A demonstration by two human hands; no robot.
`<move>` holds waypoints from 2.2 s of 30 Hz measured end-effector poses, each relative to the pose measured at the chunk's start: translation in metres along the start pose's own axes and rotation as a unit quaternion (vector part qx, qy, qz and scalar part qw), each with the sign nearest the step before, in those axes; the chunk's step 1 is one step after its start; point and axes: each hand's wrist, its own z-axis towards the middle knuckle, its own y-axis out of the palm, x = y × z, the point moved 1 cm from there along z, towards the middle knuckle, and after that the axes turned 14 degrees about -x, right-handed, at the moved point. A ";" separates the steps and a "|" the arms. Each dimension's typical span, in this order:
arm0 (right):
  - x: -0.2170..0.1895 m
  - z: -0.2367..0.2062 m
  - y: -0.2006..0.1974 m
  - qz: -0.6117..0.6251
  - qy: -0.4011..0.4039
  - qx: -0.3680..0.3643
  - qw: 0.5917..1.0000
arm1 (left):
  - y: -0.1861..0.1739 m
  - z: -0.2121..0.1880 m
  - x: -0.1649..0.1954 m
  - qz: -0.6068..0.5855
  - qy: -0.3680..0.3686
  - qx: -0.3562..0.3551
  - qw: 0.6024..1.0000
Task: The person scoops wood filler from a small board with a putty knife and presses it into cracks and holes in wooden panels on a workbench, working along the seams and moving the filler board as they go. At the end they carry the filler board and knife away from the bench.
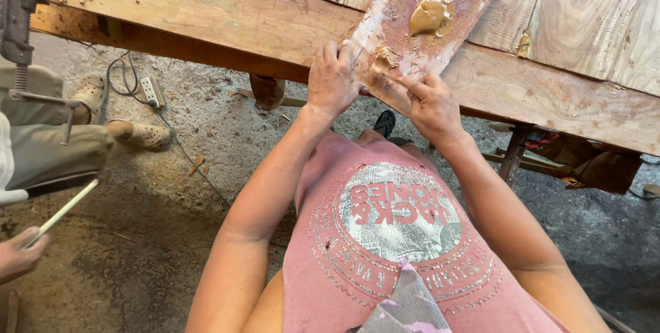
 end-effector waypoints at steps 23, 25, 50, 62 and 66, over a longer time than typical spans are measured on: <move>0.187 -0.104 -0.107 0.052 0.079 0.209 0.973 | 0.021 -0.006 -0.010 0.360 -0.135 -0.078 0.920; 0.207 -0.094 -0.118 0.044 0.076 0.182 0.979 | 0.019 -0.005 -0.010 0.391 -0.137 -0.099 0.904; 0.277 0.033 -0.189 -0.152 -0.116 -0.105 0.976 | -0.008 0.004 0.026 0.214 -0.295 -0.189 0.912; 0.284 0.020 -0.187 -0.247 -0.135 -0.012 0.959 | -0.020 0.011 0.043 0.189 -0.335 -0.236 0.893; 0.276 0.003 -0.178 -0.240 -0.041 -0.032 0.969 | -0.016 0.009 0.035 0.202 -0.309 -0.205 0.906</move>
